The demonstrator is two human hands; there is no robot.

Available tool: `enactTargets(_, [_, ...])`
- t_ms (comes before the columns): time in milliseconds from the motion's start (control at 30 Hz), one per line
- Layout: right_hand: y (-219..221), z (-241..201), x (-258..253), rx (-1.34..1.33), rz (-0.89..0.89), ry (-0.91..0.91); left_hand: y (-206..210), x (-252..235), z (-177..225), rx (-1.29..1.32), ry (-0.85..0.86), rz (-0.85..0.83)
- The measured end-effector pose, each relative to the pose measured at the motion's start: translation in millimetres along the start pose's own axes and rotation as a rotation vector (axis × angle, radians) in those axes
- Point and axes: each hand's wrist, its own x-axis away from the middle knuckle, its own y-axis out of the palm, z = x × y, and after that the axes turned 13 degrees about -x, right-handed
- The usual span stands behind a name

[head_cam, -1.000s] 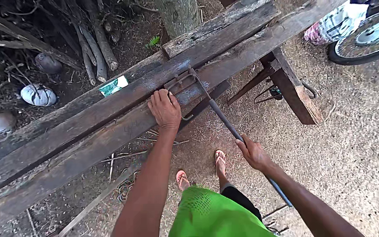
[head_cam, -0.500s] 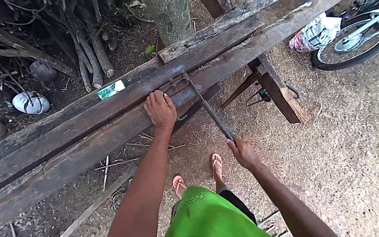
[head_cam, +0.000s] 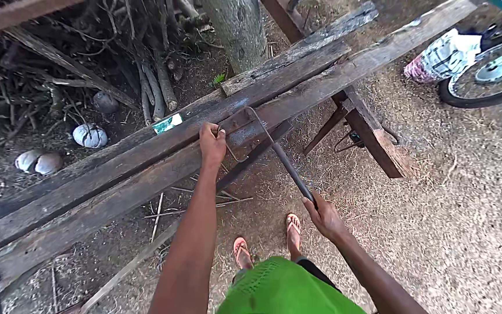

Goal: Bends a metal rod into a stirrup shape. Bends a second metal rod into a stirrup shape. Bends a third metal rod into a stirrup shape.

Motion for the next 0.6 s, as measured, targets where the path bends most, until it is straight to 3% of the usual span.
enactTargets(133, [-41, -6, 3, 0.083, 0.022, -0.203, -35, 39, 17, 0.206, -0.013, 0.041])
enactTargets(300, [-112, -21, -15, 0.284, -0.033, -0.318, -60, 120, 24, 0.045, 0.051, 0.032])
enactTargets(467, [-170, -39, -63, 0.504, -0.133, -0.365, -53, 135, 16, -0.008, -0.011, -0.013])
enactTargets(600, [-191, -62, -115, 0.597, -0.082, -0.475, -37, 132, 12, 0.09, -0.116, -0.014])
